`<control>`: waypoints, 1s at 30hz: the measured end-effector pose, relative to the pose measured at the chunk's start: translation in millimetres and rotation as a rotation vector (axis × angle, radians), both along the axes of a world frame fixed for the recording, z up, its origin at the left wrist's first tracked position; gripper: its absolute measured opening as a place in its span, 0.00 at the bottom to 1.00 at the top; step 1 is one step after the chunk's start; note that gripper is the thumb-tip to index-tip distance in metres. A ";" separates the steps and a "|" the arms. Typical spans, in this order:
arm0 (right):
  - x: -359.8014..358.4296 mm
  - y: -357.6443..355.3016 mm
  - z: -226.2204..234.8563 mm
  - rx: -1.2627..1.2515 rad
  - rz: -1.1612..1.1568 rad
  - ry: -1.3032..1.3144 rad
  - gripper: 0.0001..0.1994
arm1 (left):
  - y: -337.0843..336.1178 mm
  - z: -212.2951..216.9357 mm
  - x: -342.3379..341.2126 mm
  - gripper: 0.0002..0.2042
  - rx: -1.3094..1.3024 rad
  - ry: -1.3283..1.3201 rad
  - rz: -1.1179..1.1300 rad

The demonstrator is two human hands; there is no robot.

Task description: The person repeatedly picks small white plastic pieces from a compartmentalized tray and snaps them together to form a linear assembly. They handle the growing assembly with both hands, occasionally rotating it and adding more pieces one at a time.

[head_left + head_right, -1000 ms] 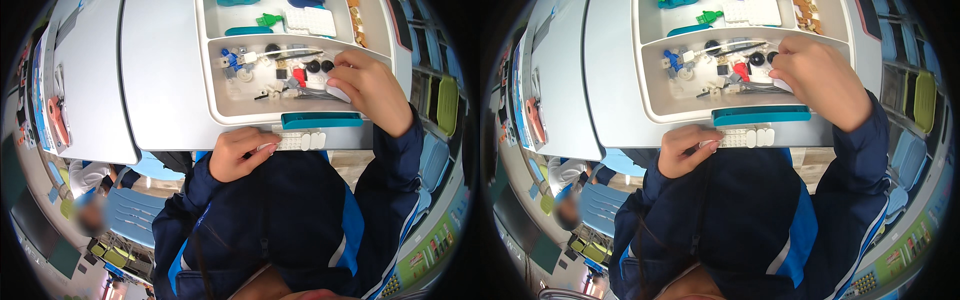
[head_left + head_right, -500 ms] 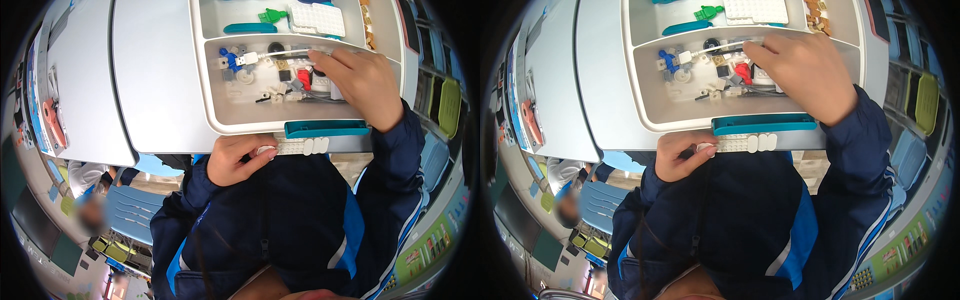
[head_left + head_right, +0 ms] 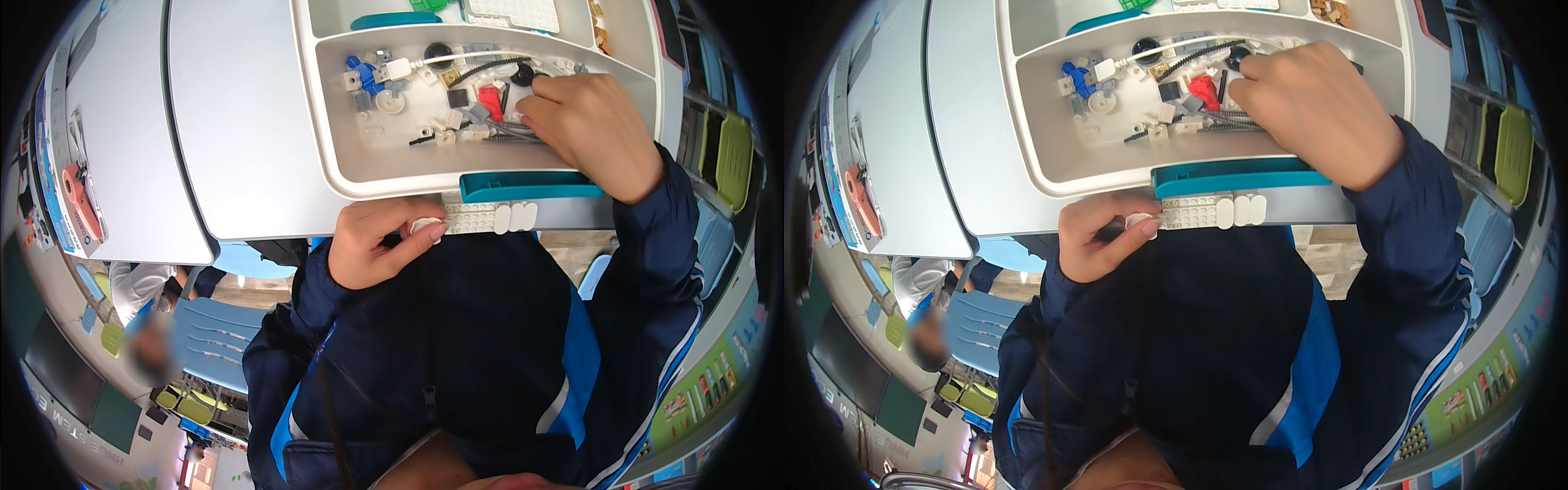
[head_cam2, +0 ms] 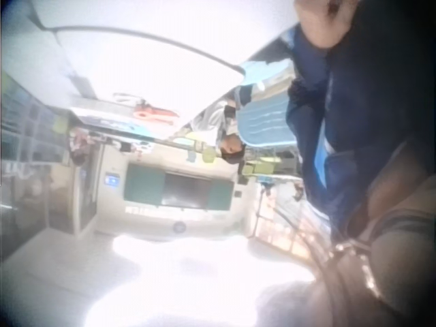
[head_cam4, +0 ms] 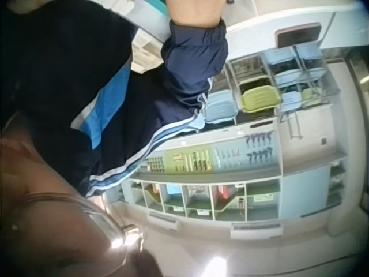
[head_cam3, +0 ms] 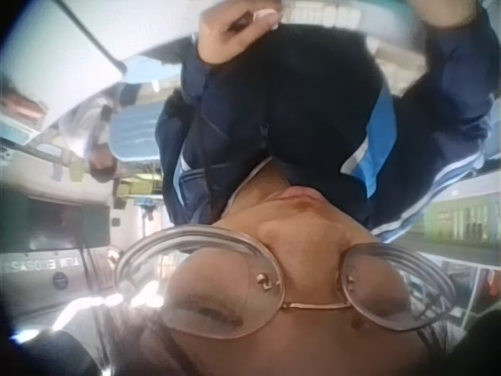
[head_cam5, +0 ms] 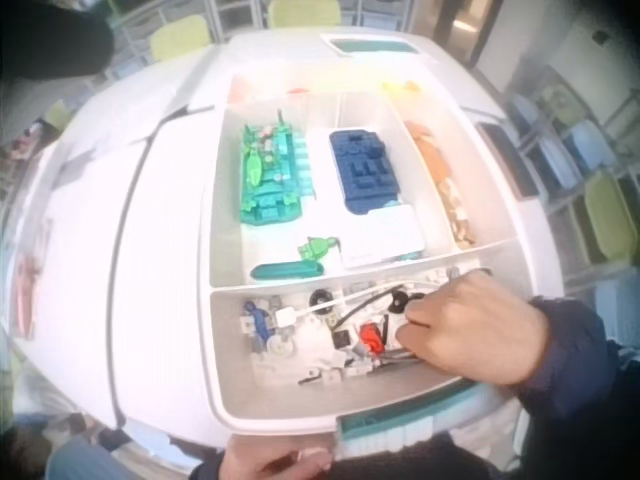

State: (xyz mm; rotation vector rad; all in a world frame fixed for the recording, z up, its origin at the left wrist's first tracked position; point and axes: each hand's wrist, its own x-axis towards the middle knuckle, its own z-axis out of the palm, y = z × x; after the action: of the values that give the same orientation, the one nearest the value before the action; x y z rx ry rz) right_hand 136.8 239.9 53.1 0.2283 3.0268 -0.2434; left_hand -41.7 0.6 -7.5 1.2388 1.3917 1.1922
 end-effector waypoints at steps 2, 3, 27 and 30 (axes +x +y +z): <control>4.3 -0.3 2.7 -0.037 -0.031 0.090 0.04 | -0.6 -1.9 1.6 0.06 0.009 -0.010 0.004; 4.7 0.7 5.6 -0.057 -0.038 0.139 0.04 | -1.6 -1.7 1.9 0.06 0.012 -0.010 0.014; 62.8 -171.1 12.2 -0.259 -0.615 0.007 0.40 | -9.8 -7.8 8.2 0.07 0.040 0.074 0.070; 54.6 -177.5 14.2 -0.173 -0.613 -0.020 0.36 | -8.5 -8.9 11.1 0.07 0.067 0.113 0.074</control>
State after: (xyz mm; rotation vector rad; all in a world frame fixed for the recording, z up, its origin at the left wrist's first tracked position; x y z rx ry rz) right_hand 191.5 62.4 67.4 1.1262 2.8009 -0.5340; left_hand -30.7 -7.9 -16.4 1.3291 1.5019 1.2442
